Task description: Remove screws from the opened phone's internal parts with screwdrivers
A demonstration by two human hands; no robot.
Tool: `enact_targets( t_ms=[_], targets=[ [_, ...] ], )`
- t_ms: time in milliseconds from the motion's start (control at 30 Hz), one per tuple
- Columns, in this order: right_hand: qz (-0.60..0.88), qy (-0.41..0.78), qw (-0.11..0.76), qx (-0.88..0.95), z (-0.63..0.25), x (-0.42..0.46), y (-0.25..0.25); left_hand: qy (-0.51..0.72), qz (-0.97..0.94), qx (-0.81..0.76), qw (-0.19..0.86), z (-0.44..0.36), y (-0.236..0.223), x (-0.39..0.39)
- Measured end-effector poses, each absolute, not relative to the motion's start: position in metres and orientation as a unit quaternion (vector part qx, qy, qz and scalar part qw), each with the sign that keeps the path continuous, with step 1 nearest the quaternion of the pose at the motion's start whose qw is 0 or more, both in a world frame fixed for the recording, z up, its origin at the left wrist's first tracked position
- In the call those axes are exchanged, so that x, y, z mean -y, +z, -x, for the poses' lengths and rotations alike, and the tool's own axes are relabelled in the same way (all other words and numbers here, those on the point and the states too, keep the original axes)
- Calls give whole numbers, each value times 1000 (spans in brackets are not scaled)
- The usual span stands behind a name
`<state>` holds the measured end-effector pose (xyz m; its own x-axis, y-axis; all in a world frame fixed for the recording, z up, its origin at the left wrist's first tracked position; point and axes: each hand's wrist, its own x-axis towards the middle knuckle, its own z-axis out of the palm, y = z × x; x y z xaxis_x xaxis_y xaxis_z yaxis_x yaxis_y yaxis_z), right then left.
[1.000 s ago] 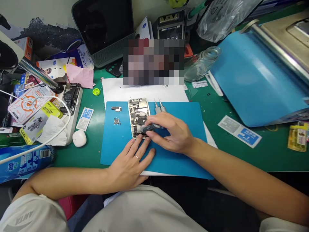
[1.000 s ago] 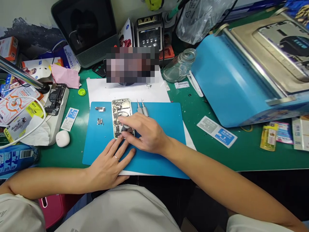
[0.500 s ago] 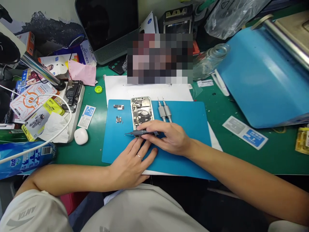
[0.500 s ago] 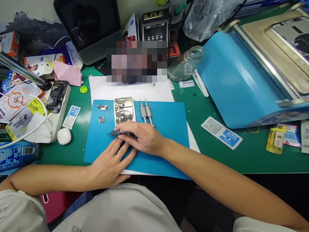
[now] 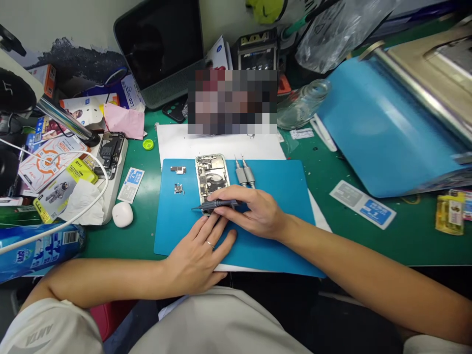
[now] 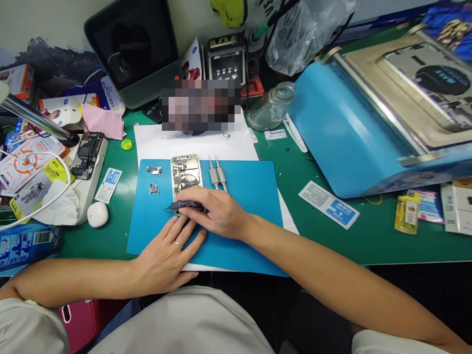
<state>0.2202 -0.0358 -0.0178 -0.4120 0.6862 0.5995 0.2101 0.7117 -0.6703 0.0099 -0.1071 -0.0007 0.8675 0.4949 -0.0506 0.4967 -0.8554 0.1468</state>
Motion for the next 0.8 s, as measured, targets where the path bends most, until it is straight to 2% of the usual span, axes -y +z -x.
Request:
enact_targets(
  t_ms=[133,300,367,467,633,800],
  targets=[
    [337,294,515,731,-220,33,-19,28,-966,-244,78,-10,4,107],
    [323,294,617,654,-220,28,-20,165,-955,-199,149,-12,20,89],
    [343,301,628,630,-221,25,-19,219,-939,-221,147,-10,25,74],
    [379,315,630,600,-224,21,-17,278,-914,-286,77,-4,27,49],
    [396,323,631,584,-226,18,-17,296,-890,-345,24,6,15,21],
    [387,356,622,580,-225,21,-16,288,-891,-346,55,9,7,12]
  ],
)
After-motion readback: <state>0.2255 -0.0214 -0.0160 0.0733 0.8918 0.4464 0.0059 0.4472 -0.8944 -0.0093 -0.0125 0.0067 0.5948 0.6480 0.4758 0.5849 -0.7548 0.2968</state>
